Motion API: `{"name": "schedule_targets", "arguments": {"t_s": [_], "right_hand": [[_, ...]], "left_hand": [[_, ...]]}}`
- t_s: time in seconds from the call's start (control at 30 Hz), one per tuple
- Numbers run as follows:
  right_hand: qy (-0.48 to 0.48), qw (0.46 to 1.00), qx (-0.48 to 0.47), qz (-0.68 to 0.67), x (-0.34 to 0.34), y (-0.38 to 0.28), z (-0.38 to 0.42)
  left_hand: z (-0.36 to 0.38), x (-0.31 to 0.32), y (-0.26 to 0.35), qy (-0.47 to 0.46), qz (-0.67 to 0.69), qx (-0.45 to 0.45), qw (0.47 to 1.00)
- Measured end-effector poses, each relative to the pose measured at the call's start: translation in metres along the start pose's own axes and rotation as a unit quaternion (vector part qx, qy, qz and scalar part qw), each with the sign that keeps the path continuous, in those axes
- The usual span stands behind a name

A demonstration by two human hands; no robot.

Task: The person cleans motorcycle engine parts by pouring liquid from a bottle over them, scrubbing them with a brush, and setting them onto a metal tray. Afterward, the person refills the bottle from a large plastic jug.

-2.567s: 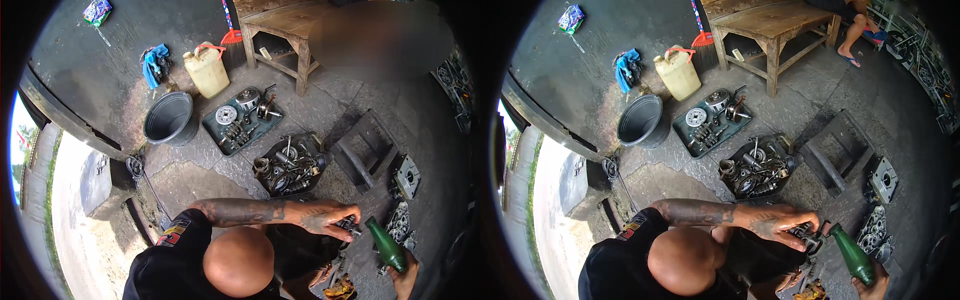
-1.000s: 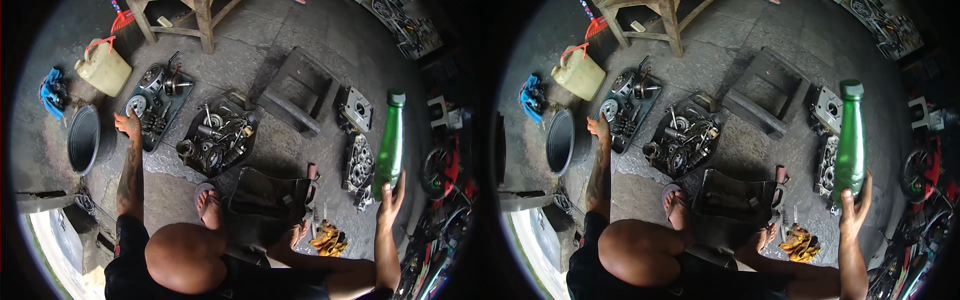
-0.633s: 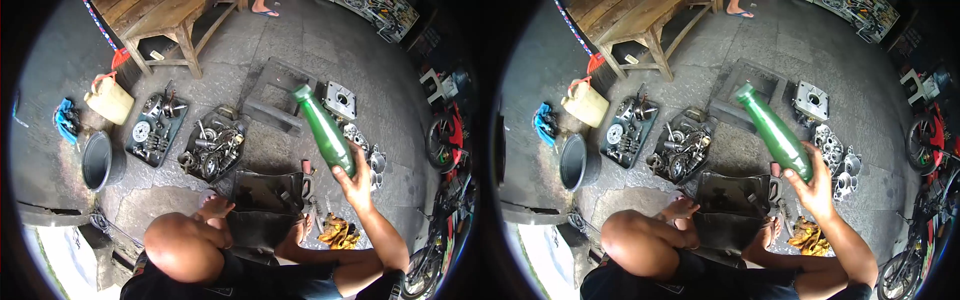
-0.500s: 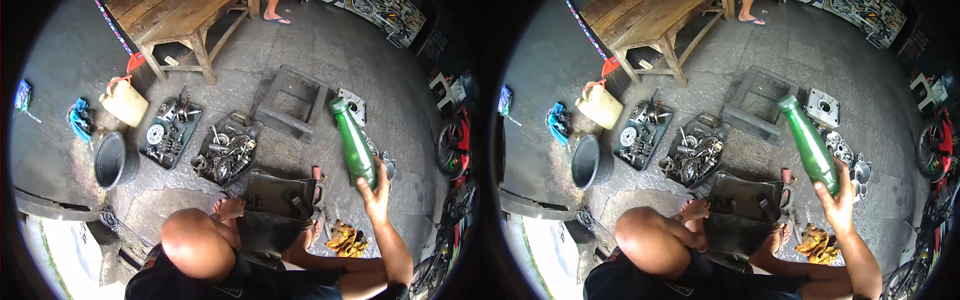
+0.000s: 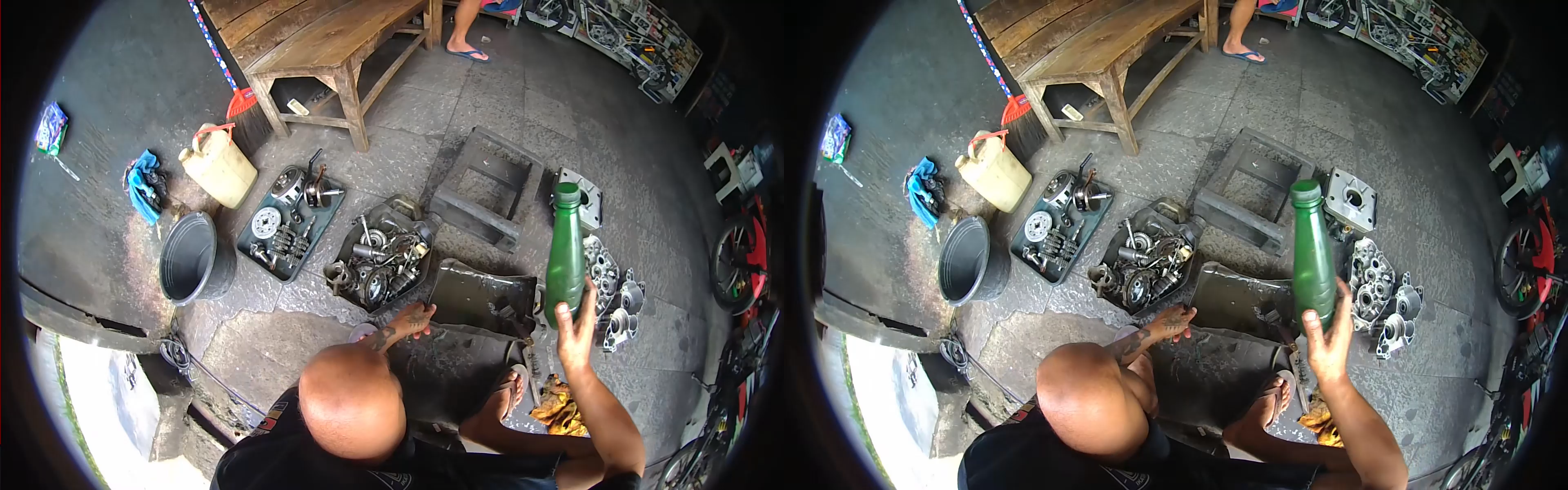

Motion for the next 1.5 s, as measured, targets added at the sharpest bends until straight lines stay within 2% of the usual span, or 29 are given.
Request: {"name": "schedule_targets", "arguments": {"t_s": [0.1,0.13,0.17,0.2,0.23,0.3,0.37,0.4,0.43,0.5,0.57,0.6,0.63,0.7,0.77,0.8,0.83,0.9,0.97,1.03,1.2,1.37,1.43,1.5], "right_hand": [[0.018,0.999,-0.023,-0.038,0.047,0.021,0.021],[-0.008,1.0,-0.009,-0.016,0.067,0.026,0.029],[-0.033,0.999,0.009,0.007,0.088,0.029,0.039],[-0.037,0.999,0.013,0.017,0.108,0.032,0.051],[-0.041,0.999,0.013,0.028,0.13,0.035,0.059],[-0.071,0.996,0.006,0.047,0.173,0.035,0.076],[-0.082,0.997,-0.014,-0.001,0.202,0.023,0.084],[-0.101,0.995,-0.023,0.001,0.214,0.019,0.087],[-0.12,0.992,-0.033,0.003,0.225,0.016,0.087],[-0.159,0.986,-0.045,0.028,0.234,0.013,0.09],[-0.116,0.99,-0.074,0.025,0.225,0.01,0.088],[-0.101,0.993,-0.058,0.027,0.219,0.011,0.085],[-0.088,0.995,-0.041,0.029,0.214,0.012,0.083],[-0.085,0.996,-0.009,-0.004,0.212,0.009,0.072],[-0.132,0.991,0.018,0.025,0.208,-0.015,0.056],[-0.185,0.98,0.013,0.078,0.21,-0.021,0.05],[-0.187,0.979,0.01,0.082,0.205,-0.026,0.045],[-0.274,0.936,-0.061,0.214,0.213,-0.037,0.044],[-0.291,0.909,-0.149,0.26,0.216,-0.045,0.051],[-0.327,0.871,-0.162,0.329,0.226,-0.02,0.06],[-0.367,0.864,-0.109,0.327,0.232,-0.016,0.061],[-0.384,0.863,-0.163,0.284,0.24,-0.013,0.066],[-0.392,0.861,-0.173,0.273,0.242,-0.01,0.064],[-0.414,0.837,-0.243,0.261,0.249,-0.019,0.069]], "left_hand": [[-0.025,0.008,-0.001,-0.043,0.102,0.007,0.994],[-0.024,-0.007,0.004,-0.035,0.226,0.066,0.971],[-0.023,-0.023,0.009,-0.043,0.346,0.126,0.929],[-0.023,-0.039,0.013,-0.021,0.428,0.227,0.875],[-0.009,-0.069,0.019,-0.002,0.401,0.272,0.875],[0.004,-0.09,0.017,-0.018,0.358,0.301,0.884],[0.019,-0.114,0.015,0.076,0.336,0.308,0.887],[0.009,-0.099,-0.007,0.052,0.378,0.245,0.891],[0.019,-0.111,-0.012,0.116,0.374,0.256,0.884],[0.021,-0.098,-0.049,0.159,0.339,0.218,0.901],[0.031,-0.094,-0.065,0.18,0.314,0.207,0.909],[0.038,-0.093,-0.074,0.202,0.29,0.191,0.916],[0.042,-0.086,-0.078,0.205,0.29,0.184,0.916],[0.046,-0.062,-0.061,0.211,0.166,0.247,0.931],[0.048,-0.035,-0.046,0.193,0.144,0.273,0.931],[0.044,-0.019,-0.046,0.153,0.134,0.252,0.946],[0.043,-0.013,-0.044,0.156,0.139,0.251,0.945],[0.04,-0.007,-0.044,0.2,0.123,0.259,0.937],[0.039,0.008,-0.044,0.214,0.086,0.286,0.93],[0.029,0.03,-0.045,0.196,0.122,0.29,0.929],[0.016,0.044,-0.043,0.216,0.177,0.259,0.925],[0.008,0.051,-0.046,0.16,0.203,0.254,0.932],[0.006,0.054,-0.05,0.167,0.19,0.236,0.938],[0.008,0.054,-0.049,0.146,0.17,0.233,0.946]]}}
Point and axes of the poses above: each hand's wrist, its own z-axis away from the middle knuckle, its own x-axis out of the palm, y = z × x, the point moved 8 cm from there along -z, towards the middle knuckle, and after that the axes turned 1 degree about y, right-handed, at the moved point
